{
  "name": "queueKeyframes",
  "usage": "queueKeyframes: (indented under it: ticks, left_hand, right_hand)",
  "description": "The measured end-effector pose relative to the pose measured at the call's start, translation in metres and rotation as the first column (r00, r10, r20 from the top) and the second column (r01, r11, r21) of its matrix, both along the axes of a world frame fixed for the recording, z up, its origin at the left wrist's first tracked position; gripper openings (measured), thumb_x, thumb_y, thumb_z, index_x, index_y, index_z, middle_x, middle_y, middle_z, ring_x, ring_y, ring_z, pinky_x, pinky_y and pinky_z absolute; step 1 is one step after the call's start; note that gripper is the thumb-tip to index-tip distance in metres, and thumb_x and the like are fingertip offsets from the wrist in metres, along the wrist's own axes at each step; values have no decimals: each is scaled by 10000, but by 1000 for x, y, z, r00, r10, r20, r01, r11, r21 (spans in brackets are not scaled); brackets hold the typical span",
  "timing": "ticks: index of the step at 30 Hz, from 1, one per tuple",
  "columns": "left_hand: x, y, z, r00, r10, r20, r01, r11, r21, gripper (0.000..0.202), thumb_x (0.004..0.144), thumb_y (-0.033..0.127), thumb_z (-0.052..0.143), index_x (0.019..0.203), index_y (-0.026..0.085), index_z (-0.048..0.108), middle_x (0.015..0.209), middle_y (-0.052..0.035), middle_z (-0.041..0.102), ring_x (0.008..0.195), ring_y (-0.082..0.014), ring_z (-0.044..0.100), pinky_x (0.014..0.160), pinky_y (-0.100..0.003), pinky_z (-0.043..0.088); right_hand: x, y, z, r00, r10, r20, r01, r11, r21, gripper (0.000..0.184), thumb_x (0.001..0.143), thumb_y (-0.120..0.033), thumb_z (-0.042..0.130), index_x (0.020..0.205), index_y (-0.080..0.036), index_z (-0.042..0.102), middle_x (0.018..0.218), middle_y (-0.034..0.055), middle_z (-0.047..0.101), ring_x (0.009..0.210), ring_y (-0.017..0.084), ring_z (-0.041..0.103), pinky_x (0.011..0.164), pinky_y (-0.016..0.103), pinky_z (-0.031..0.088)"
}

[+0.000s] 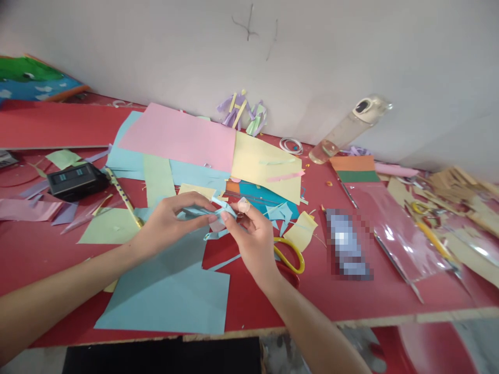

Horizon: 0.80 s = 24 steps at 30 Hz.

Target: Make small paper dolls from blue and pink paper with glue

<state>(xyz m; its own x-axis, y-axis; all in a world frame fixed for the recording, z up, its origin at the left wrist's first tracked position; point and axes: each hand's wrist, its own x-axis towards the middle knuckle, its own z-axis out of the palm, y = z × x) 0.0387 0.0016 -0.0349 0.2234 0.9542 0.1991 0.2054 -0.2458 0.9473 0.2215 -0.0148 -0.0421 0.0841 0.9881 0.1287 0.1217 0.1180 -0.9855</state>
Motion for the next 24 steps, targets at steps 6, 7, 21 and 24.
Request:
queueKeyframes:
  ticks: [6,7,21,24]
  left_hand:
    - [-4,3,-8,992,37,-119,6,940,342,104,863,225,744,953,173,753,1045,-89,728,997,-207,687,901,-339,531]
    - [-4,4,-9,990,40,-133,11,932,363,111,869,229,741,961,169,751,1035,-92,732,985,-207,689,888,-338,534]
    - [-6,7,-6,959,76,-273,108,794,598,29,918,195,681,943,182,687,965,-72,752,957,-227,679,844,-390,528]
    - [-6,6,-6,963,59,-262,112,799,590,11,914,177,680,918,187,678,922,-56,753,942,-221,673,845,-385,521]
  right_hand:
    - [-2,0,5,999,2,-45,-3,1000,-17,168,766,-362,802,839,-231,726,824,10,701,765,168,666,663,269,606]
    - [-2,0,6,999,-4,-54,3,1000,-23,173,760,-361,806,840,-231,725,831,12,706,772,170,669,672,272,609]
    - [-2,0,4,994,-48,-93,41,996,-81,219,734,-382,828,856,-224,735,846,20,722,768,167,664,675,277,610]
    - [-2,-1,3,995,-48,-88,42,996,-75,214,733,-367,832,835,-217,719,830,8,708,716,141,641,640,250,595]
